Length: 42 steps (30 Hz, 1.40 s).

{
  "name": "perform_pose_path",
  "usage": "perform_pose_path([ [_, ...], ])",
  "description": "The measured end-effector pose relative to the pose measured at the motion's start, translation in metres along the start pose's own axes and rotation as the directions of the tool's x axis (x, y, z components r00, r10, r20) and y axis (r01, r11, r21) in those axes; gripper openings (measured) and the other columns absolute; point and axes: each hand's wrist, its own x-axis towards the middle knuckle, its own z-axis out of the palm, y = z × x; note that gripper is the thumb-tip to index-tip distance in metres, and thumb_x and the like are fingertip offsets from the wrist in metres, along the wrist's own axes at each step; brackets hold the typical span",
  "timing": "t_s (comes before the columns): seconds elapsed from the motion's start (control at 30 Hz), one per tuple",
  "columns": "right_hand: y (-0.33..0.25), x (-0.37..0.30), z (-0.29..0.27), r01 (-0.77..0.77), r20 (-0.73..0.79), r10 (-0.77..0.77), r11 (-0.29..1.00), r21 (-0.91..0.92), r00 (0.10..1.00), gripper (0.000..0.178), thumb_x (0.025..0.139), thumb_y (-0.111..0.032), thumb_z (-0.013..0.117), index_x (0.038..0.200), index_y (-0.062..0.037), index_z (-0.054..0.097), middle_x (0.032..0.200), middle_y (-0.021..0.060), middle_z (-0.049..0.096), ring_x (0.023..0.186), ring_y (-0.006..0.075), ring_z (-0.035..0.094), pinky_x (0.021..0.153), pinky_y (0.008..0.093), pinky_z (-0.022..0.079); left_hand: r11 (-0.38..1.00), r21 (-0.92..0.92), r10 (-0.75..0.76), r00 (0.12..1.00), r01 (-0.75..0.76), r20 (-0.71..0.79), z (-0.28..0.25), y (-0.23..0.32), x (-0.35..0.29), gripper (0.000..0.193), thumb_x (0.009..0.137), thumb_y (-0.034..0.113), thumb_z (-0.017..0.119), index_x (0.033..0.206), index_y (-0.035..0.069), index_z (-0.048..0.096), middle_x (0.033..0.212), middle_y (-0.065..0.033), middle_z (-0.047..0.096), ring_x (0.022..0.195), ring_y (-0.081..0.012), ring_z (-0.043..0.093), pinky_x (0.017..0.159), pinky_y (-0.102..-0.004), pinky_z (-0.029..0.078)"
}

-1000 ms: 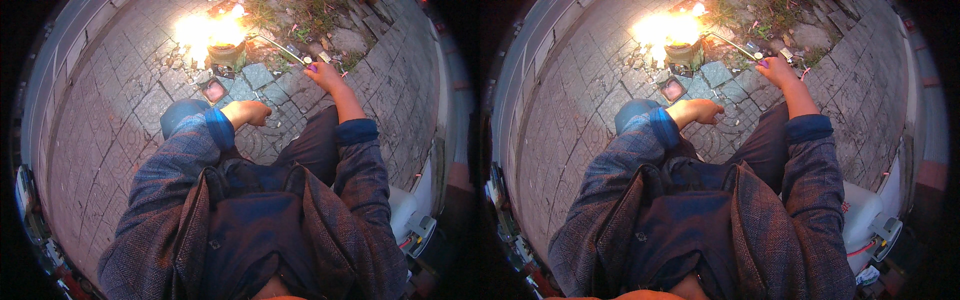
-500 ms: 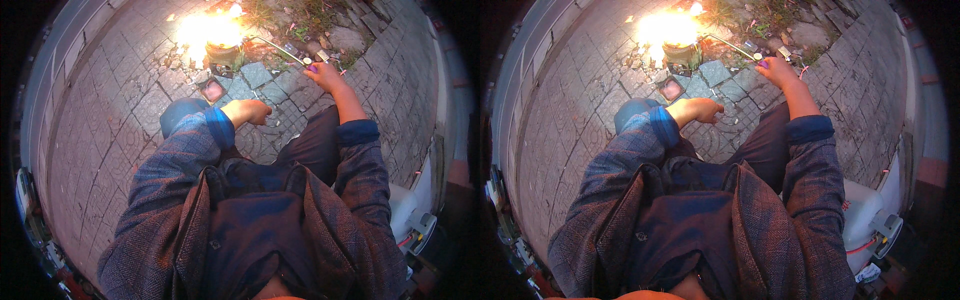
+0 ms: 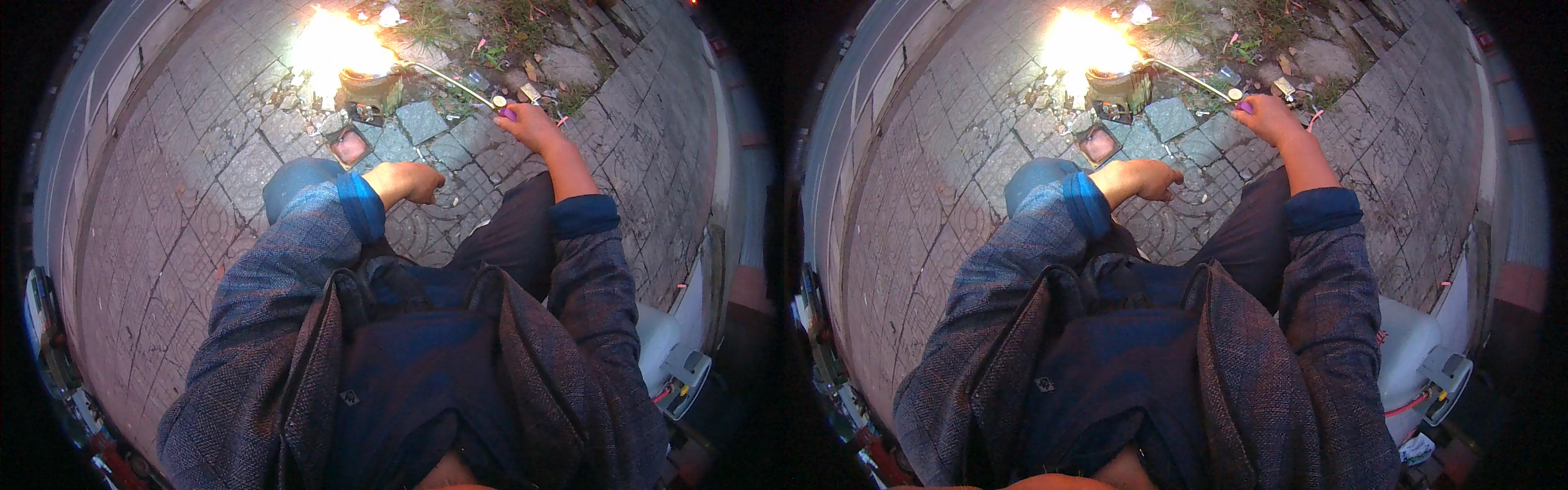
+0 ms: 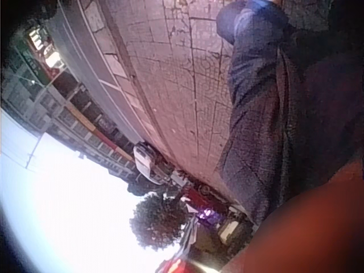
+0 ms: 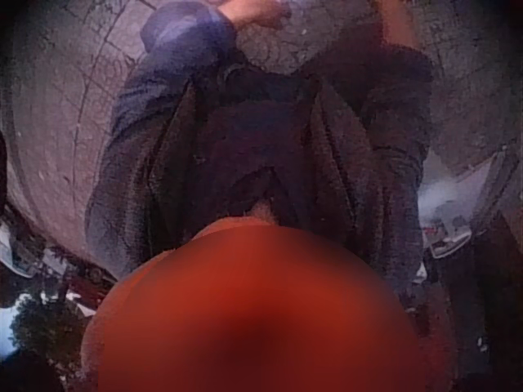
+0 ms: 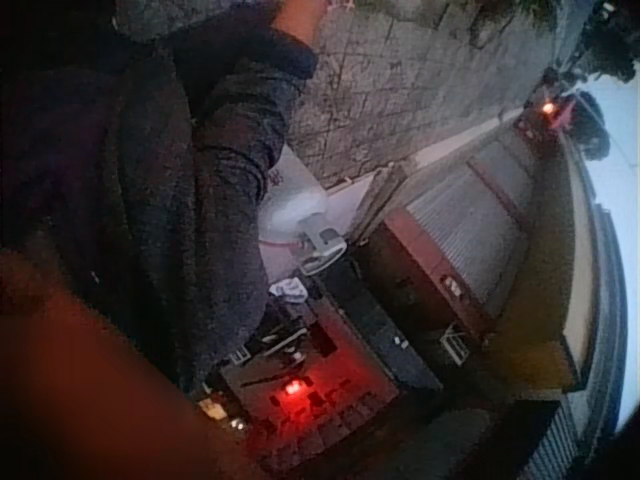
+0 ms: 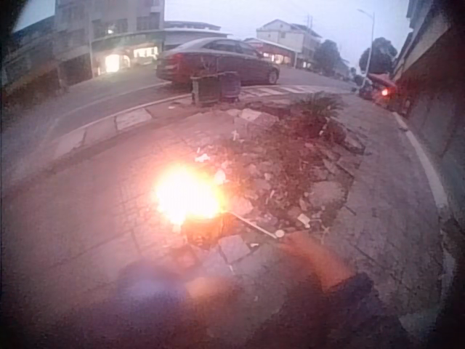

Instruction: The person connects a red hose to a large gas cylinder, then attaches a blowtorch nozzle. They ignite the torch and direct the flame into a small metal container on the ground, maintaining the flame for an extended period.

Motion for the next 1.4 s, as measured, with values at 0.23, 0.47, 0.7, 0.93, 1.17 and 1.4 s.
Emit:
perform_pose_path([
  [0.23, -0.0017, -0.0004, 0.0004, -0.006, 0.013, 0.005, 0.999, 0.044, 1.0, 0.044, 0.091, -0.042, 0.071, 0.108, -0.0018, 0.072, 0.096, 0.0223, 0.072, 0.089, 0.0393, 0.069, 0.079, 0.046, 0.053, 1.0, -0.005, -0.013, 1.0, 0.013, 0.007, -0.0026, 0.0022, -0.0038, 0.059, 0.09, 0.031, 0.07, 0.143, 0.014, 0.054, 0.13, -0.0191, 0.067, 0.121, -0.0392, 0.063, 0.1, -0.0481, 0.05],
  [0.47, -0.0007, 0.0028, 0.0025, 0.056, -0.022, -0.057, 0.997, -0.044, 0.998, 0.042, 0.092, -0.042, 0.07, 0.104, -0.0016, 0.071, 0.091, 0.0212, 0.072, 0.085, 0.039, 0.068, 0.076, 0.046, 0.052, 1.0, -0.02, 0.013, 1.0, -0.014, -0.02, 0.002, -0.0022, 0.0002, 0.058, 0.09, 0.031, 0.07, 0.142, 0.012, 0.055, 0.129, -0.0205, 0.066, 0.121, -0.0401, 0.062, 0.1, -0.048, 0.05],
  [0.7, -0.0041, -0.0001, -0.0003, 0.002, 0.017, -0.003, 0.999, 0.052, 1.0, 0.041, 0.093, -0.042, 0.07, 0.1, -0.0018, 0.071, 0.089, 0.0214, 0.071, 0.085, 0.0392, 0.068, 0.076, 0.0466, 0.051, 1.0, -0.011, 0.005, 1.0, -0.005, -0.001, 0.0025, -0.0033, 0.0035, 0.058, 0.09, 0.032, 0.071, 0.142, 0.012, 0.055, 0.129, -0.021, 0.066, 0.121, -0.0405, 0.062, 0.1, -0.0481, 0.05],
  [0.93, -0.0027, 0.0018, 0.0033, 0.061, -0.026, -0.061, 0.998, 0.005, 0.998, 0.042, 0.093, -0.042, 0.07, 0.105, -0.0018, 0.071, 0.092, 0.0231, 0.071, 0.087, 0.0391, 0.069, 0.078, 0.0468, 0.052, 1.0, 0.007, 0.002, 1.0, -0.002, -0.004, 0.0038, -0.0034, 0.0046, 0.059, 0.09, 0.032, 0.071, 0.143, 0.012, 0.054, 0.127, -0.0211, 0.067, 0.12, -0.041, 0.062, 0.099, -0.0488, 0.05],
  [1.17, -0.0016, 0.0021, 0.0064, 0.143, -0.072, -0.146, 0.989, -0.044, 0.987, 0.043, 0.093, -0.042, 0.07, 0.106, -0.0015, 0.071, 0.094, 0.0231, 0.072, 0.089, 0.0401, 0.069, 0.078, 0.0469, 0.052, 1.0, 0.009, 0.007, 1.0, -0.007, 0.015, -0.002, 0.0013, -0.0015, 0.06, 0.09, 0.032, 0.071, 0.144, 0.012, 0.054, 0.126, -0.0215, 0.068, 0.119, -0.0411, 0.063, 0.098, -0.049, 0.05],
  [1.4, -0.0093, 0.0039, 0.0048, 0.109, -0.01, -0.109, 0.994, -0.026, 0.994, 0.043, 0.093, -0.042, 0.069, 0.105, -0.0008, 0.071, 0.092, 0.0228, 0.072, 0.087, 0.0401, 0.069, 0.078, 0.0462, 0.052, 1.0, -0.004, -0.005, 1.0, 0.005, 0.026, -0.0038, 0.0028, -0.0049, 0.061, 0.089, 0.031, 0.072, 0.144, 0.012, 0.053, 0.127, -0.0213, 0.067, 0.12, -0.0401, 0.063, 0.099, -0.0482, 0.05],
])
